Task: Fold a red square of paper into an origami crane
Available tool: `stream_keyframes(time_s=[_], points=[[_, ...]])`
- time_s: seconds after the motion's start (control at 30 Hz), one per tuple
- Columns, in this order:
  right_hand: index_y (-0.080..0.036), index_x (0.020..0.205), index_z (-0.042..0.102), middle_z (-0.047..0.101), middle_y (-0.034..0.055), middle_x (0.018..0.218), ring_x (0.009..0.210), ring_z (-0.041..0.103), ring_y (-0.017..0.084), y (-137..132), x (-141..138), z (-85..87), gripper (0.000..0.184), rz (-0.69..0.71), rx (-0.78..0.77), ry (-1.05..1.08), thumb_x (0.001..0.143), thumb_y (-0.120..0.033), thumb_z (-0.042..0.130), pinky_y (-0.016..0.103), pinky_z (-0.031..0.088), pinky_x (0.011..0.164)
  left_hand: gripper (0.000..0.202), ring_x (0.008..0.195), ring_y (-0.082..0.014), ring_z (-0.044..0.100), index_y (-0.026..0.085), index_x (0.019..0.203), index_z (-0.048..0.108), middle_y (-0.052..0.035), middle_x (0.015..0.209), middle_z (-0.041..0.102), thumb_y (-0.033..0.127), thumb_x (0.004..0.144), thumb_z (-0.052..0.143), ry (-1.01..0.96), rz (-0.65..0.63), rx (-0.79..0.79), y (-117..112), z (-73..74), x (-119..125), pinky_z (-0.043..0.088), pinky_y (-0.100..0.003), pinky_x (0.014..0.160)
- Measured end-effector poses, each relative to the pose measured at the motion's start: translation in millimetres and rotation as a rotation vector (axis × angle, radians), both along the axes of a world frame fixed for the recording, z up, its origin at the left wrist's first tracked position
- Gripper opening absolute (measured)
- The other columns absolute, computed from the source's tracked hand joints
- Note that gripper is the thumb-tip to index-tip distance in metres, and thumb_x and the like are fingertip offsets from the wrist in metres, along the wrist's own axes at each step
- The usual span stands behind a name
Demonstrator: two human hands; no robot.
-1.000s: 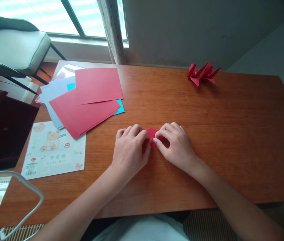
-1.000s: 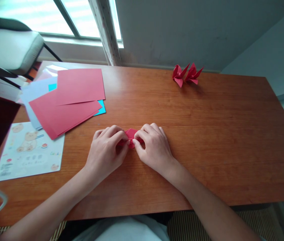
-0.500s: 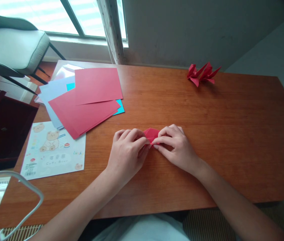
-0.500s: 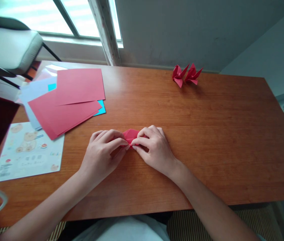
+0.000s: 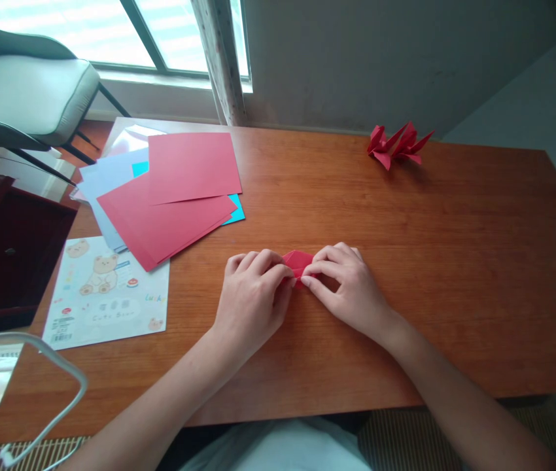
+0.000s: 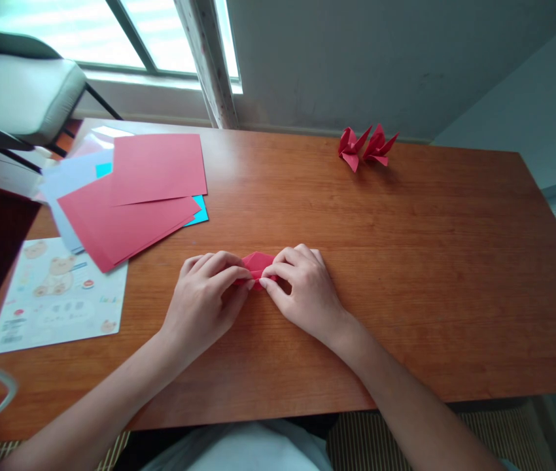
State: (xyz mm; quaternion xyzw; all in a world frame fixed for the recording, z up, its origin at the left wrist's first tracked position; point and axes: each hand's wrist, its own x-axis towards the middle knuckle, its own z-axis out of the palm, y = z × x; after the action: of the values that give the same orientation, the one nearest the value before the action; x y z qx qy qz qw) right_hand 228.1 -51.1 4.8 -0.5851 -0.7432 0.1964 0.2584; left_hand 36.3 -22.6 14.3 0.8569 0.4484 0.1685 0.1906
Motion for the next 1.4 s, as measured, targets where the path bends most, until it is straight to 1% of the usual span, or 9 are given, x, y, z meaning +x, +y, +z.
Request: stream_keyframes(time_s=[0.2, 0.5, 0.87, 1.1, 1.4], points=[[-0.022, 0.078, 0.066, 0.065, 0.0014, 0.084, 0.084, 0.054, 0.02, 0, -4, -1.5, 0.012, -0.063, 0.017, -0.065, 0.088, -0.027, 0.069, 0.035, 0.038, 0.079, 0.014, 0.087, -0.0215, 0.057, 0.02, 0.084, 0.063, -0.0056, 0.098, 0.063, 0.024, 0.093, 0.053, 0.066, 0.039, -0.003, -1, 0.7, 5, 0.037, -0.04, 0.082], [-0.022, 0.077, 0.061, 0.064, 0.0026, 0.085, 0.085, 0.054, 0.021, 0, -9, -3.0, 0.012, -0.105, 0.008, -0.085, 0.087, -0.024, 0.066, 0.037, 0.039, 0.079, 0.014, 0.084, -0.0213, 0.056, 0.021, 0.081, 0.059, -0.0048, 0.095, 0.062, 0.028, 0.092, 0.053, 0.128, 0.049, 0.027, 1, 1.0, 10, 0.035, -0.039, 0.078], [-0.022, 0.075, 0.06, 0.063, 0.0028, 0.085, 0.086, 0.053, 0.022, 1, -11, -1.2, 0.011, -0.115, -0.011, -0.106, 0.084, -0.023, 0.067, 0.037, 0.039, 0.079, 0.012, 0.083, -0.0213, 0.056, 0.021, 0.08, 0.059, -0.0053, 0.095, 0.063, 0.028, 0.09, 0.054, 0.161, 0.056, 0.02, 3, 2.6, 11, 0.036, -0.039, 0.076], [-0.023, 0.074, 0.059, 0.063, 0.0033, 0.083, 0.085, 0.054, 0.022, 1, -12, -2.1, 0.013, -0.132, -0.001, -0.088, 0.084, -0.022, 0.066, 0.038, 0.039, 0.078, 0.015, 0.081, -0.0216, 0.056, 0.021, 0.077, 0.059, -0.0061, 0.093, 0.063, 0.028, 0.09, 0.054, 0.16, 0.06, 0.034, 3, 2.7, 12, 0.036, -0.039, 0.075], [-0.022, 0.075, 0.058, 0.062, 0.0036, 0.084, 0.086, 0.055, 0.023, 1, -13, -1.9, 0.012, -0.128, 0.0, -0.102, 0.085, -0.023, 0.065, 0.038, 0.04, 0.078, 0.017, 0.082, -0.0219, 0.057, 0.021, 0.079, 0.059, -0.006, 0.093, 0.063, 0.03, 0.091, 0.053, 0.169, 0.058, 0.026, 4, 2.8, 12, 0.036, -0.039, 0.076]])
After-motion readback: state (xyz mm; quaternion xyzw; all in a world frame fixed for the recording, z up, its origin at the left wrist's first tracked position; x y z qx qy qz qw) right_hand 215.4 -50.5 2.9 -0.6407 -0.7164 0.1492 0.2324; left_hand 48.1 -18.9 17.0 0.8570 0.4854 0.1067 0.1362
